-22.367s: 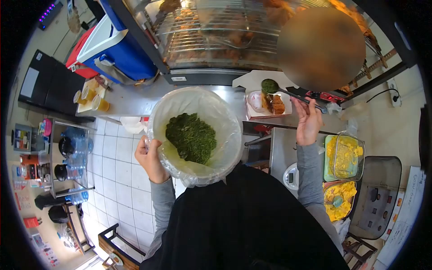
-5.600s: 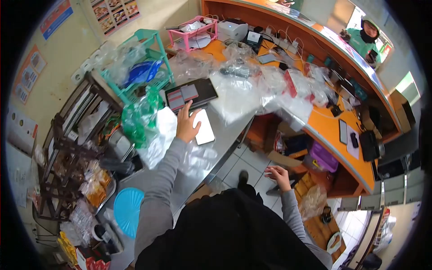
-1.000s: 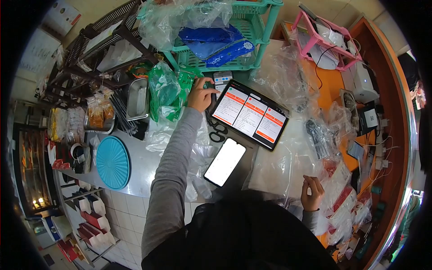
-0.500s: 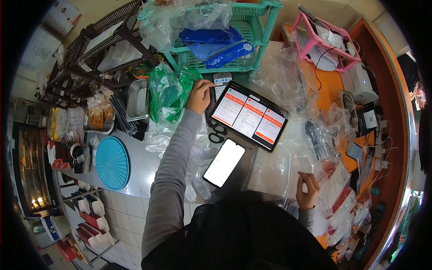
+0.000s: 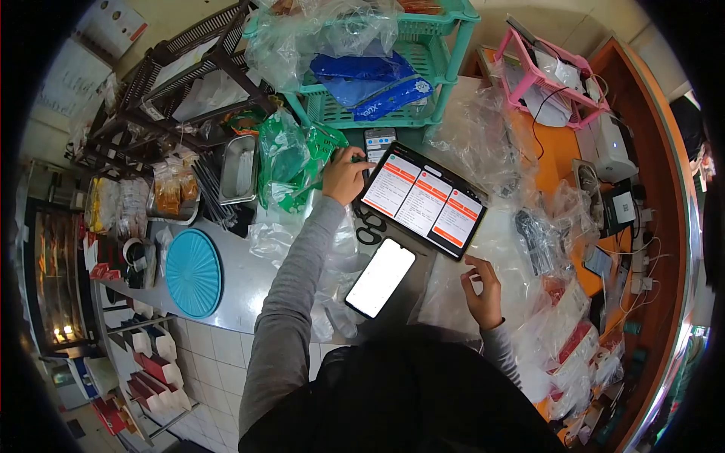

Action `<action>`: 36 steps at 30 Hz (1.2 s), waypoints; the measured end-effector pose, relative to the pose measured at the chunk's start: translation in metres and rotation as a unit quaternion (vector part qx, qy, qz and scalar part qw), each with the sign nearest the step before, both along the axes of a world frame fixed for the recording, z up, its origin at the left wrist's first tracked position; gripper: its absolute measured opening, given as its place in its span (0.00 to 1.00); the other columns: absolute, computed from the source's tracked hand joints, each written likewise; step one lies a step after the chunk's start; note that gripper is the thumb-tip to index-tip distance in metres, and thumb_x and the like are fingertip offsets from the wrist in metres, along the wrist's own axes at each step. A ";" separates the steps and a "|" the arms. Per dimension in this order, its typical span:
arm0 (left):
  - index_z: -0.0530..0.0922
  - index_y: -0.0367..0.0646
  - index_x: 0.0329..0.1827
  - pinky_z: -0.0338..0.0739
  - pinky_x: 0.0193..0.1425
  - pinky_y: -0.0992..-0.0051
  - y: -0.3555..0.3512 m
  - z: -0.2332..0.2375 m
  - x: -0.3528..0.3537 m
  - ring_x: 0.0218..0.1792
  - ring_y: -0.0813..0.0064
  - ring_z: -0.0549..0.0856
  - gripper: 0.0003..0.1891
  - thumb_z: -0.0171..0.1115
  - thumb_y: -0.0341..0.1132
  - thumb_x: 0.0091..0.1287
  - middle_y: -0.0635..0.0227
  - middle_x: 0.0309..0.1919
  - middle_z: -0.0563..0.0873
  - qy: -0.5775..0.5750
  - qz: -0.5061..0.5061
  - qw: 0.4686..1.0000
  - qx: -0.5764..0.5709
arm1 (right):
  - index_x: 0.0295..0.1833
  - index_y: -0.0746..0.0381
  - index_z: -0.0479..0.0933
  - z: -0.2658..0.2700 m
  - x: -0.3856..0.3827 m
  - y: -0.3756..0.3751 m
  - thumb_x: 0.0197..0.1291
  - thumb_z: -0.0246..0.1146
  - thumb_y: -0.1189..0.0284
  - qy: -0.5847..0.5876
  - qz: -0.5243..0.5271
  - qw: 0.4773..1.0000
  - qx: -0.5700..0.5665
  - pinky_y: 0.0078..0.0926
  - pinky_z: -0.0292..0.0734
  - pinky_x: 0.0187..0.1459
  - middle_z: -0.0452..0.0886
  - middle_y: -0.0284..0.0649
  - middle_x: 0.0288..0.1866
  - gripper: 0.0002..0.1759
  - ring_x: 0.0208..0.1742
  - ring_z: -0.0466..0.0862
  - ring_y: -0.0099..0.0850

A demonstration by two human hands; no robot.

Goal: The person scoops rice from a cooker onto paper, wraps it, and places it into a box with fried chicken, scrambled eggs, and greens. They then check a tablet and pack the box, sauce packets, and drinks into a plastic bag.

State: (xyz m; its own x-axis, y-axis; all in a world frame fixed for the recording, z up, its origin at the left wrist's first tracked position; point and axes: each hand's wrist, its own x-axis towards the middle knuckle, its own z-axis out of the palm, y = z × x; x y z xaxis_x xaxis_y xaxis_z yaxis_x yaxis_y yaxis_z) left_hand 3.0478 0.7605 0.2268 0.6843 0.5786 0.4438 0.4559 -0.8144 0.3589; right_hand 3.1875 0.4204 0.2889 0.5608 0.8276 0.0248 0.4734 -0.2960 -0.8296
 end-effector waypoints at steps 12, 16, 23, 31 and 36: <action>0.81 0.39 0.50 0.71 0.51 0.73 -0.061 0.065 -0.022 0.46 0.64 0.79 0.18 0.47 0.17 0.61 0.57 0.44 0.80 -0.251 -0.042 0.955 -0.155 | 0.50 0.61 0.76 0.037 0.017 -0.064 0.50 0.63 0.77 -0.172 -0.150 0.973 -0.024 0.36 0.66 0.53 0.73 0.44 0.53 0.18 0.51 0.74 0.38; 0.79 0.32 0.40 0.72 0.50 0.71 -0.161 0.080 -0.030 0.43 0.65 0.81 0.11 0.47 0.25 0.67 0.58 0.39 0.83 -0.294 -0.035 0.919 -0.262 | 0.54 0.56 0.75 0.027 0.004 -0.094 0.47 0.69 0.65 -0.273 -0.097 0.941 -0.172 0.46 0.54 0.65 0.66 0.45 0.65 0.26 0.66 0.65 0.43; 0.63 0.39 0.67 0.62 0.66 0.62 -0.295 0.054 0.012 0.64 0.55 0.68 0.35 0.67 0.37 0.56 0.54 0.63 0.69 0.004 -0.293 0.927 -0.234 | 0.43 0.58 0.79 -0.020 0.019 -0.113 0.52 0.66 0.65 -0.248 -0.065 0.958 -0.131 0.46 0.61 0.61 0.79 0.38 0.52 0.13 0.55 0.76 0.35; 0.50 0.51 0.72 0.78 0.39 0.79 -0.318 0.059 0.047 0.39 0.78 0.80 0.47 0.70 0.23 0.53 0.63 0.45 0.79 -0.032 -0.235 0.751 -0.616 | 0.36 0.63 0.78 0.067 0.010 -0.159 0.52 0.63 0.77 -0.254 -0.225 0.935 0.104 0.33 0.70 0.46 0.81 0.41 0.36 0.05 0.40 0.79 0.38; 0.59 0.42 0.68 0.72 0.53 0.66 -0.329 0.079 0.056 0.49 0.61 0.78 0.36 0.65 0.27 0.55 0.55 0.51 0.77 -0.023 -0.104 0.991 -0.076 | 0.34 0.64 0.76 -0.008 -0.013 -0.291 0.51 0.60 0.78 -0.047 -0.448 0.887 -0.106 0.35 0.72 0.38 0.78 0.42 0.30 0.03 0.36 0.79 0.39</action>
State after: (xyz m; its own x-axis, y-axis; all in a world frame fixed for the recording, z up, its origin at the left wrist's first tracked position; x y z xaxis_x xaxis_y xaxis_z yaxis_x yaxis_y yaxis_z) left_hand 3.1042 0.4312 0.3063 0.7771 0.4897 0.3954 0.2637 -0.8237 0.5020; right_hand 3.1744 0.1289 0.2810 0.9991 0.0426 0.0031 0.0333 -0.7323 -0.6802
